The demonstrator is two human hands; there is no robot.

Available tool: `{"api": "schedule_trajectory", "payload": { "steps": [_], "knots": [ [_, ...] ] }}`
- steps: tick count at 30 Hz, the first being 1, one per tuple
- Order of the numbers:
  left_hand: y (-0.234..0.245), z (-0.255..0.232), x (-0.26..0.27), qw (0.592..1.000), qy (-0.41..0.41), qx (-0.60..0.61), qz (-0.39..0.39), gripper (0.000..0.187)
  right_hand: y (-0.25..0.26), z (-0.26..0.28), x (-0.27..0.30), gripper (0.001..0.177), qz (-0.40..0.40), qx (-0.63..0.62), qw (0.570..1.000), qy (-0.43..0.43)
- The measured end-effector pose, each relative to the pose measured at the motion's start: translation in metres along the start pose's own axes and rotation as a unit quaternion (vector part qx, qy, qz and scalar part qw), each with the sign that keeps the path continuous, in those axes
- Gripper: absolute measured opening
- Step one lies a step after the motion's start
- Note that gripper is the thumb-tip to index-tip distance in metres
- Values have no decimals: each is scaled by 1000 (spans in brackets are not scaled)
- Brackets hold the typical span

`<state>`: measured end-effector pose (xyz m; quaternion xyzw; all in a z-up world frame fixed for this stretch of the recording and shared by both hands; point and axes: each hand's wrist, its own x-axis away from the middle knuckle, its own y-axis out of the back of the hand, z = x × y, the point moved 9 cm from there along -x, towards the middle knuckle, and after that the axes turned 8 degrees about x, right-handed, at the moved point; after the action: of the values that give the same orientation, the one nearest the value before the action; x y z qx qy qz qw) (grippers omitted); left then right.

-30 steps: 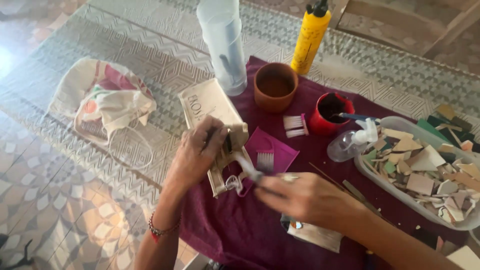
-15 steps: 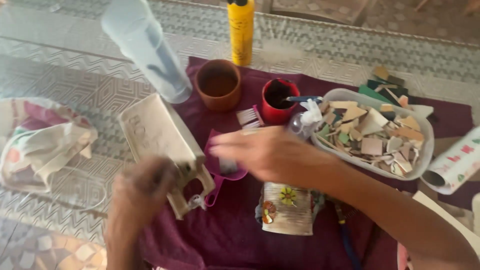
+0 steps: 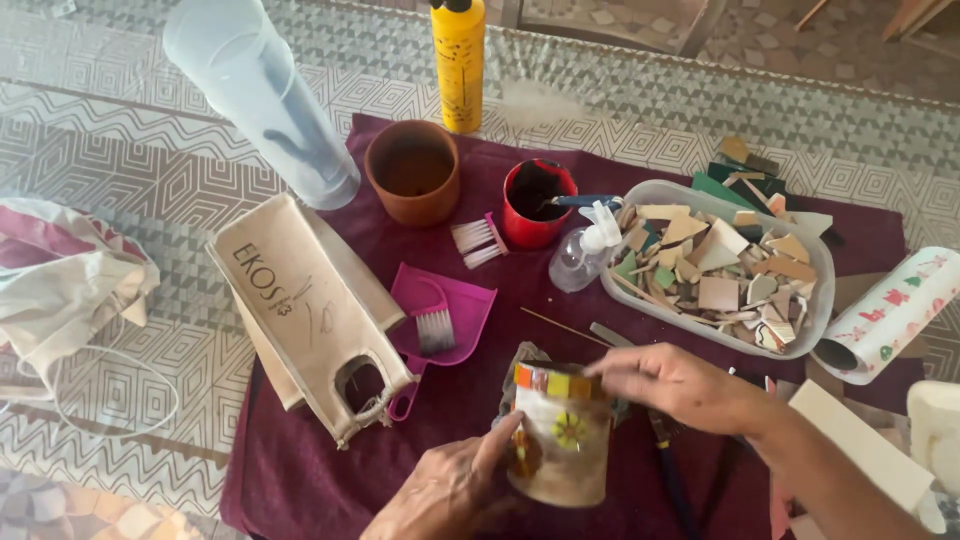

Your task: Assembling a decorative craft project by gluing small pieces onto a container

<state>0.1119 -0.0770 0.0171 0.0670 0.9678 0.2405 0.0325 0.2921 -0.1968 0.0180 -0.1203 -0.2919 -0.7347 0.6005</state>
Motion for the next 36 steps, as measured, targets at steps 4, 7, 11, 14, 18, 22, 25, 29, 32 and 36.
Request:
{"api": "schedule_trajectory", "payload": {
  "steps": [4, 7, 11, 14, 18, 22, 25, 29, 32, 36],
  "knots": [
    [10, -10, 8, 990, -120, -58, -40, 74, -6, 35, 13, 28, 13, 58, 995, 86],
    [22, -1, 7, 995, -75, 1, -64, 83, 16, 93, 47, 24, -82, 187, 956, 209],
    [68, -34, -7, 957, -145, -67, -242, 76, 93, 134, 91, 23, -269, 214, 902, 261],
    [101, -79, -38, 940, -159, -122, -276, 50, 164, 149, 110, 27, -422, 346, 807, 224],
    [113, -85, -85, 923, -168, -168, -302, 28, 195, 197, 86, 22, -473, 460, 679, 321],
    [95, -46, -105, 897, -157, -217, -351, 28, 245, 158, -7, 17, -478, 412, 718, 294],
    [76, -23, -107, 899, -125, -257, -333, 26, 255, 120, -74, 19, -407, 317, 811, 277],
    [68, -10, -106, 905, -125, -249, -322, 22, 257, 96, -134, 21, -413, 353, 779, 313],
    [58, 7, -104, 912, -107, -248, -308, 24, 250, 89, -159, 19, -401, 352, 780, 327],
    [49, 5, -104, 910, -141, -263, -289, 26, 241, 90, -166, 16, -362, 330, 815, 308]
  ]
}}
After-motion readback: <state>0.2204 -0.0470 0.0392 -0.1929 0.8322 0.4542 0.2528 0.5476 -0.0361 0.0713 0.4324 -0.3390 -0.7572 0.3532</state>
